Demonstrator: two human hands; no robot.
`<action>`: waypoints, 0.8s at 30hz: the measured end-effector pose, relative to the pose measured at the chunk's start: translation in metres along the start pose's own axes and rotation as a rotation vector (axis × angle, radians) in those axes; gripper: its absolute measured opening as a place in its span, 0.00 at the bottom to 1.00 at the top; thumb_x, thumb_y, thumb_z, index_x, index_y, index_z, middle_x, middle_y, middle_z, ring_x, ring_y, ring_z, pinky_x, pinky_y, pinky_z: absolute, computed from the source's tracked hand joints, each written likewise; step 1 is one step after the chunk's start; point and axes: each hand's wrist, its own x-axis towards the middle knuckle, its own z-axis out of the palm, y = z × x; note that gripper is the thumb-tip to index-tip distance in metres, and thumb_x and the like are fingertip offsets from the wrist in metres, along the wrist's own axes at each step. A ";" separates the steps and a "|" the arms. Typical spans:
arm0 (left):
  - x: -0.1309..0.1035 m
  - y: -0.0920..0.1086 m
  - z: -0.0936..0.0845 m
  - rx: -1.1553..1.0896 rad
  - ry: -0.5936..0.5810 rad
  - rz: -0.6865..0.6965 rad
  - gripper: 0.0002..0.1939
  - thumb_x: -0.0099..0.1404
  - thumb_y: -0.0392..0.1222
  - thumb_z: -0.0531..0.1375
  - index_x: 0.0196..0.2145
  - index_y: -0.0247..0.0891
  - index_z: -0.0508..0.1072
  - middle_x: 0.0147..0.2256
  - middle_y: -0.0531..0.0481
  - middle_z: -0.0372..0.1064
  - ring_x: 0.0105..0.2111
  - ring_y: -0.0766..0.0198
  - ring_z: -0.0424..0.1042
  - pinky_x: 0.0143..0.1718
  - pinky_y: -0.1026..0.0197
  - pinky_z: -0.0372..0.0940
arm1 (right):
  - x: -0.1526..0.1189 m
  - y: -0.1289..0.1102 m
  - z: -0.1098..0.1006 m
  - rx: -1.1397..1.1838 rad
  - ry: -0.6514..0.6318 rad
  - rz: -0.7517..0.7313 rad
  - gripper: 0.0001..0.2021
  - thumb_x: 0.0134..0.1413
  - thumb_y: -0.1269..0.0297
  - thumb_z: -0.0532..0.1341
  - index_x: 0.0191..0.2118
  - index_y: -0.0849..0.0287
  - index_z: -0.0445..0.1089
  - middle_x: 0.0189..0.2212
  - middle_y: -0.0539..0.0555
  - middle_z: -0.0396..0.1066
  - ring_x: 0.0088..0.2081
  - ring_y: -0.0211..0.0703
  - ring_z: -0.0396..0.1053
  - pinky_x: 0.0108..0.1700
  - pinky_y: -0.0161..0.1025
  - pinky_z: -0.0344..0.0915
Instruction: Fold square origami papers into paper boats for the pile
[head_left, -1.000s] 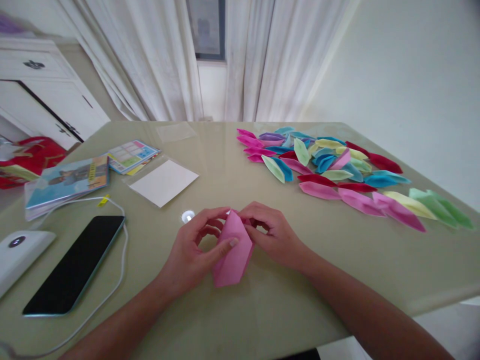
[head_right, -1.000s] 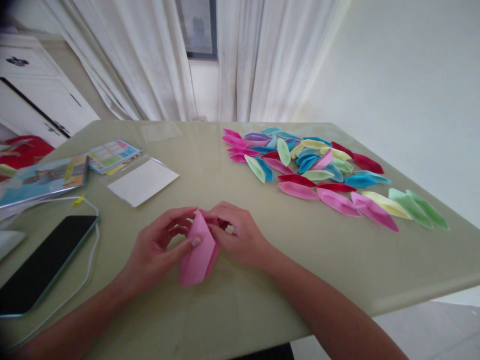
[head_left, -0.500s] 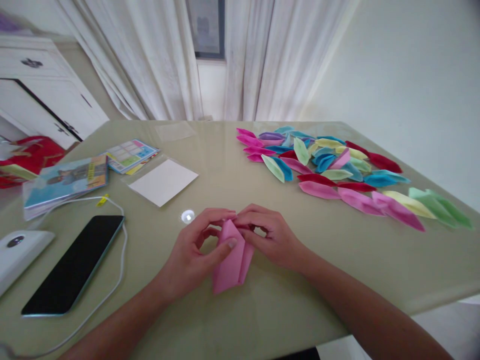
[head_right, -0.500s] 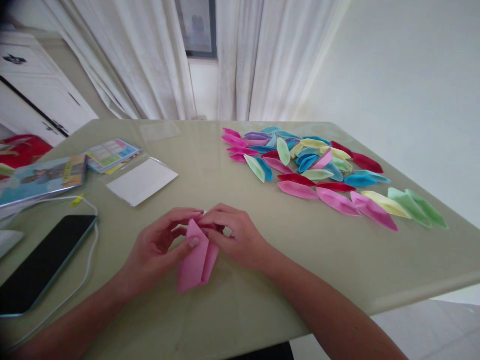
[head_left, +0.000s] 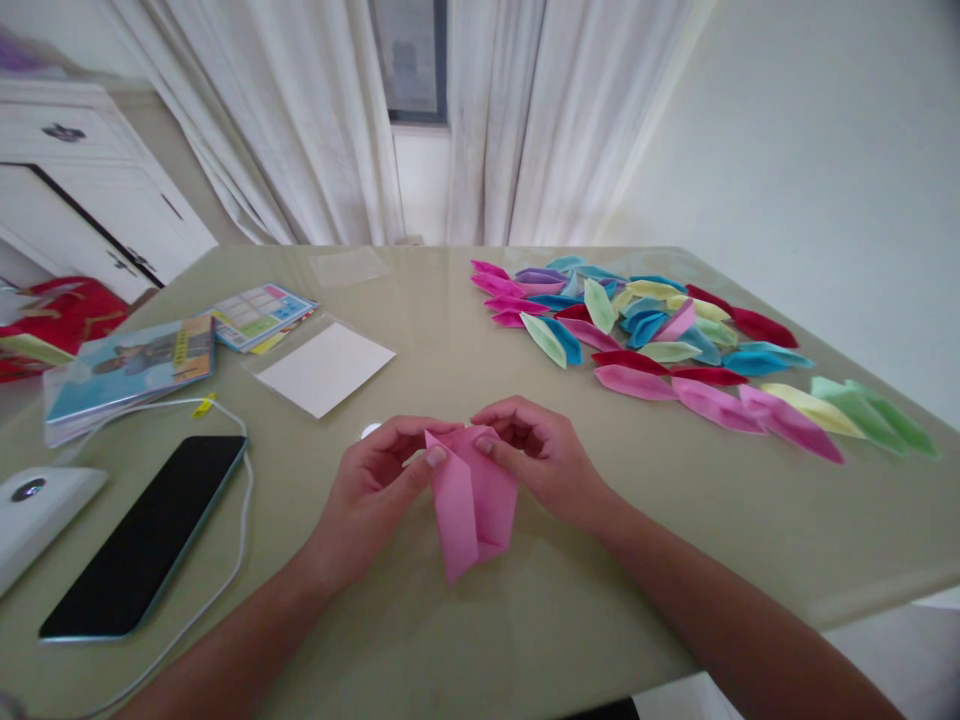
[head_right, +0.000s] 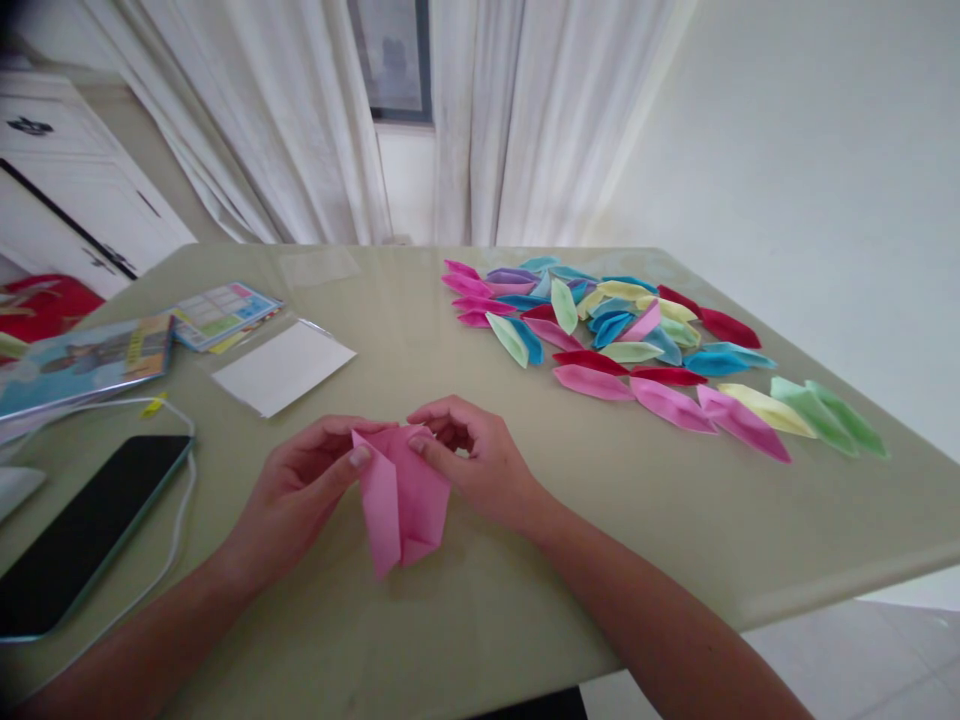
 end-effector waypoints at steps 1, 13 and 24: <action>0.000 -0.001 0.000 -0.003 -0.005 0.001 0.09 0.71 0.44 0.68 0.48 0.45 0.82 0.48 0.47 0.81 0.47 0.60 0.79 0.47 0.63 0.74 | 0.000 -0.001 0.000 -0.014 0.005 0.007 0.13 0.64 0.56 0.70 0.49 0.57 0.78 0.36 0.54 0.78 0.33 0.40 0.72 0.33 0.36 0.66; -0.001 -0.010 0.000 -0.153 0.013 -0.056 0.08 0.68 0.43 0.71 0.45 0.44 0.83 0.41 0.50 0.79 0.40 0.64 0.77 0.42 0.66 0.71 | 0.001 -0.002 0.004 0.033 -0.056 0.073 0.11 0.61 0.55 0.72 0.40 0.58 0.79 0.34 0.54 0.78 0.33 0.41 0.72 0.34 0.38 0.65; 0.000 -0.010 0.001 -0.193 -0.070 -0.096 0.08 0.70 0.48 0.69 0.41 0.41 0.81 0.39 0.51 0.76 0.40 0.65 0.73 0.43 0.66 0.69 | 0.001 -0.004 0.007 0.003 -0.057 0.054 0.12 0.63 0.54 0.70 0.40 0.59 0.79 0.34 0.53 0.77 0.34 0.40 0.71 0.35 0.37 0.64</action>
